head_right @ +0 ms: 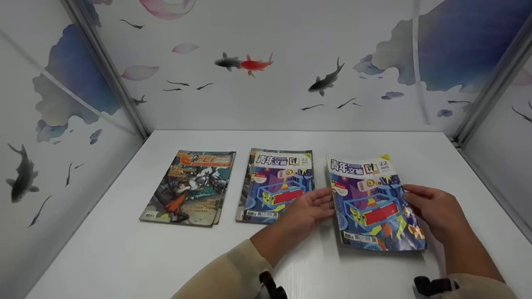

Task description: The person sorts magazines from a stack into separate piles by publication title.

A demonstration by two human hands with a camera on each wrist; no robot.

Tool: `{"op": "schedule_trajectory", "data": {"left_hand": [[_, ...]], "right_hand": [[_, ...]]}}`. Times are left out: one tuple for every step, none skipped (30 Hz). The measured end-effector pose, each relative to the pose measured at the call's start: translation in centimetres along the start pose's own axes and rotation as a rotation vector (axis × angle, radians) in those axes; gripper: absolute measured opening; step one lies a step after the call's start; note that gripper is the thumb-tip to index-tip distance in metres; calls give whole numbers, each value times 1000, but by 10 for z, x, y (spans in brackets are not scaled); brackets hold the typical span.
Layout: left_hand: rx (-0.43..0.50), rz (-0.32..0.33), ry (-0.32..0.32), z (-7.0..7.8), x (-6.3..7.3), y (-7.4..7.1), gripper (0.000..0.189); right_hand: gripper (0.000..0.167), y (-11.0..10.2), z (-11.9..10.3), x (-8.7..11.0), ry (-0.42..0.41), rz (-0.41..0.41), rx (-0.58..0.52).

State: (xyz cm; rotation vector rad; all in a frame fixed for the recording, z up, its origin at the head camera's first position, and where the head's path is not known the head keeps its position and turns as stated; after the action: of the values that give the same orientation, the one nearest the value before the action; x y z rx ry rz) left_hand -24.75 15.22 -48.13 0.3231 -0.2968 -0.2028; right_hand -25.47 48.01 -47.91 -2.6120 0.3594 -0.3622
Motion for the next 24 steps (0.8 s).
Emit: {"op": "schedule_trajectory", "data": {"left_hand": [[-1, -24, 0, 0, 0, 0, 48], [0, -42, -2, 0, 0, 0, 48], [-1, -58, -5, 0, 0, -1, 48], [1, -67, -7, 0, 0, -1, 49], [1, -75, -11, 0, 0, -2, 50], [0, -82, -15, 0, -1, -3, 50], [-2, -86, -22, 0, -1, -4, 51], [-3, -85, -29, 0, -1, -4, 51], [-8, -85, -34, 0, -1, -5, 52], [-12, -84, -38, 0, -1, -6, 52], [-15, -85, -40, 0, -1, -6, 53], [-17, -84, -43, 0, -2, -7, 53], [-15, -84, -46, -1, -2, -7, 54], [-13, -83, -47, -1, -2, -8, 54], [-11, -84, -45, -1, -2, -8, 55], [-7, -83, -43, -1, -2, -9, 55], [-7, -78, -39, -1, -1, -9, 54], [-11, -71, -37, -1, -1, -9, 53], [-15, -66, -34, -1, -1, -10, 53], [-21, -57, -34, 0, -1, -10, 52], [-26, -48, -32, 0, -1, -10, 51], [-31, -40, -33, 0, -1, -11, 51], [-33, -31, -33, 1, -1, -11, 50], [-32, -23, -36, 1, -2, -12, 51]], "right_hand": [[73, -2, 1, 0, 3, 0, 0], [73, -3, 2, -1, 5, 1, 2], [72, -3, 2, 0, 8, 1, 3], [72, -3, 2, 0, 11, 2, 1], [71, -3, 2, 1, 17, 4, 0], [71, -3, 2, 1, 26, 8, -2], [70, -3, 1, 2, 35, 12, 2], [69, -3, 1, 3, 46, 18, 5], [67, -3, 1, 3, 59, 26, 5], [67, -2, 0, 4, 74, 30, 0], [64, -3, 1, 3, 84, 39, 1], [63, -3, 3, 3, 92, 47, -2], [64, -4, 4, 2, 94, 56, -5], [66, -4, 6, 1, 92, 65, -6], [66, -5, 9, -1, 87, 75, -11], [68, -6, 11, -2, 78, 86, -13], [68, -7, 15, -4, 72, 101, -15], [69, -8, 16, -4, 64, 112, -19], [68, -9, 17, -5, 57, 123, -21], [66, -9, 18, -5, 54, 132, -25], [64, -10, 17, -5, 55, 142, -40], [62, -9, 15, -4, 56, 150, -46], [62, -8, 12, -3, 52, 156, -46], [62, -5, 9, -2, 42, 162, -40]]}}
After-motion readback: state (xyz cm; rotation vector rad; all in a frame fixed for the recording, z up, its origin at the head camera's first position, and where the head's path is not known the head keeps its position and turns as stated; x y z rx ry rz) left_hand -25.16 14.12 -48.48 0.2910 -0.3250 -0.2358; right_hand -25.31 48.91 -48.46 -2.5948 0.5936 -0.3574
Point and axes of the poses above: each hand's wrist, its own x-axis away from the middle knuckle, its own y-axis out of the palm, z = x × y, the point moved 2 cm from there along -x, towards the middle knuckle, and after that the axes turned 7 degrees about z, right-handed, at the moved point
